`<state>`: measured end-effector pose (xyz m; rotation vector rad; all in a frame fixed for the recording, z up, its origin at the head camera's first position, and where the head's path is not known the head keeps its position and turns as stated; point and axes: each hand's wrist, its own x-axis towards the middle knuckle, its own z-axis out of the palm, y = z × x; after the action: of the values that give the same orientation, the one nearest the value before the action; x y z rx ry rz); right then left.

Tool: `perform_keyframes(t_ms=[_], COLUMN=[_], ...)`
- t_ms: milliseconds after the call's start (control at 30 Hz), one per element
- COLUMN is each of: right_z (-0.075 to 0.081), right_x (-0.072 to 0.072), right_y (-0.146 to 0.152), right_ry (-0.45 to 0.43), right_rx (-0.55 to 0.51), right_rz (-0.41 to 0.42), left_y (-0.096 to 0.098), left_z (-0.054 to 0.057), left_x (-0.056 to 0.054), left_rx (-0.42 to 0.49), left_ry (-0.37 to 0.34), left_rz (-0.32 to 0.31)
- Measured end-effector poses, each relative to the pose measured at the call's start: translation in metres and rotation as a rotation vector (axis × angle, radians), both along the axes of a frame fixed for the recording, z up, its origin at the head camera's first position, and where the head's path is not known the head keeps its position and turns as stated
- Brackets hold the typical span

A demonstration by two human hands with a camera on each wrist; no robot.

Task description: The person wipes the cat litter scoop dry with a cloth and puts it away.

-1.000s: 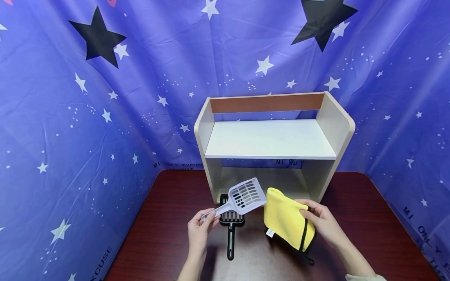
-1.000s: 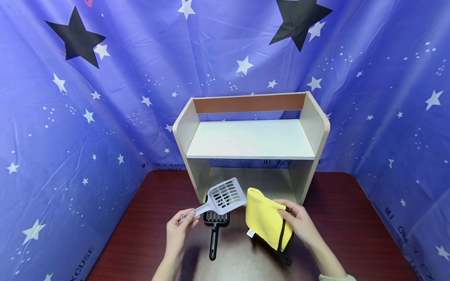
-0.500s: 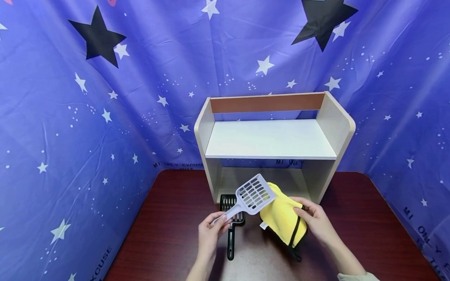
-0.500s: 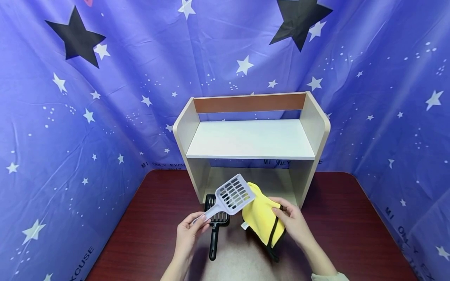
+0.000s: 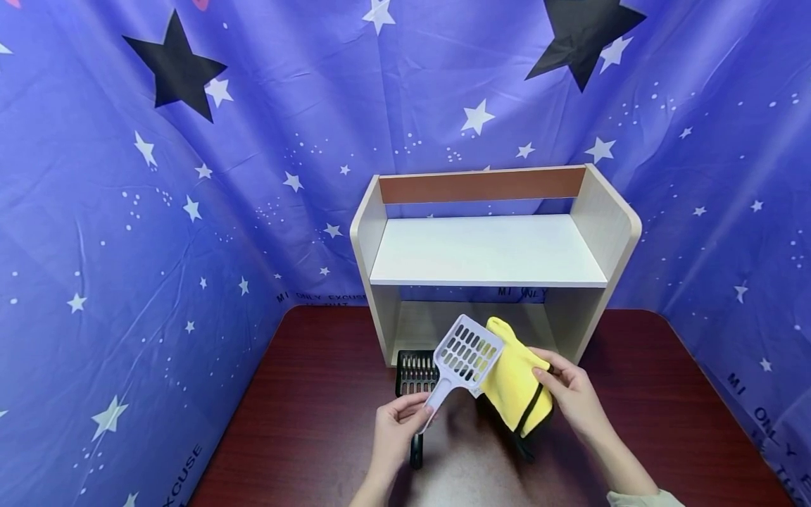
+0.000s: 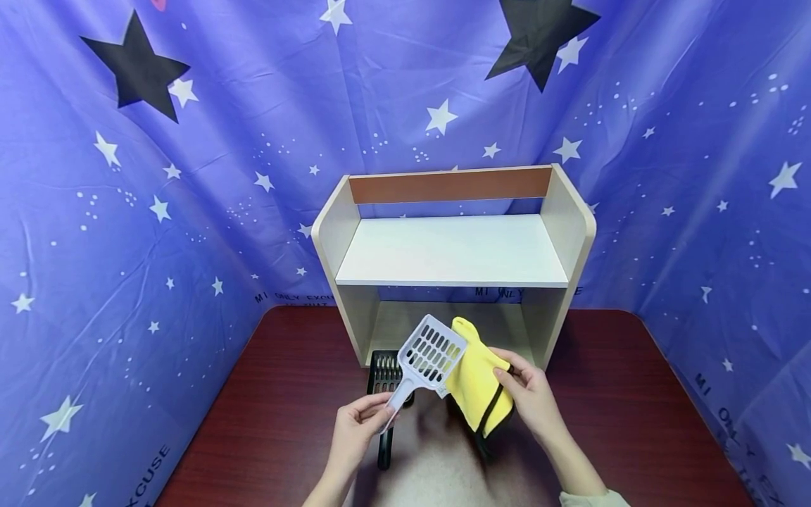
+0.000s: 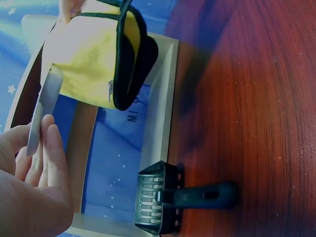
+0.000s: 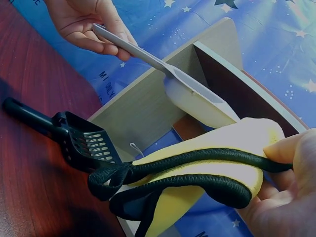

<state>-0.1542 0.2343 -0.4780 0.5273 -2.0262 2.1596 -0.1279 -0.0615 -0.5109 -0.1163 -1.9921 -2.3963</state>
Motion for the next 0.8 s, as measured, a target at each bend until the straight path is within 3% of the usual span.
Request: perform_keyframes(t_ms=[267, 800], right_z=[-0.001, 0.001], right_x=[0.0, 0.0], right_y=[-0.002, -0.02], right_ry=[-0.014, -0.015], right_rx=[-0.012, -0.064], right_rz=[-0.013, -0.07], left_y=[0.012, 0.029], left_z=[0.007, 0.013], left_x=[0.009, 0.016], left_rx=[-0.171, -0.185], left_ry=[0.015, 0.013], left_rz=[0.013, 0.032])
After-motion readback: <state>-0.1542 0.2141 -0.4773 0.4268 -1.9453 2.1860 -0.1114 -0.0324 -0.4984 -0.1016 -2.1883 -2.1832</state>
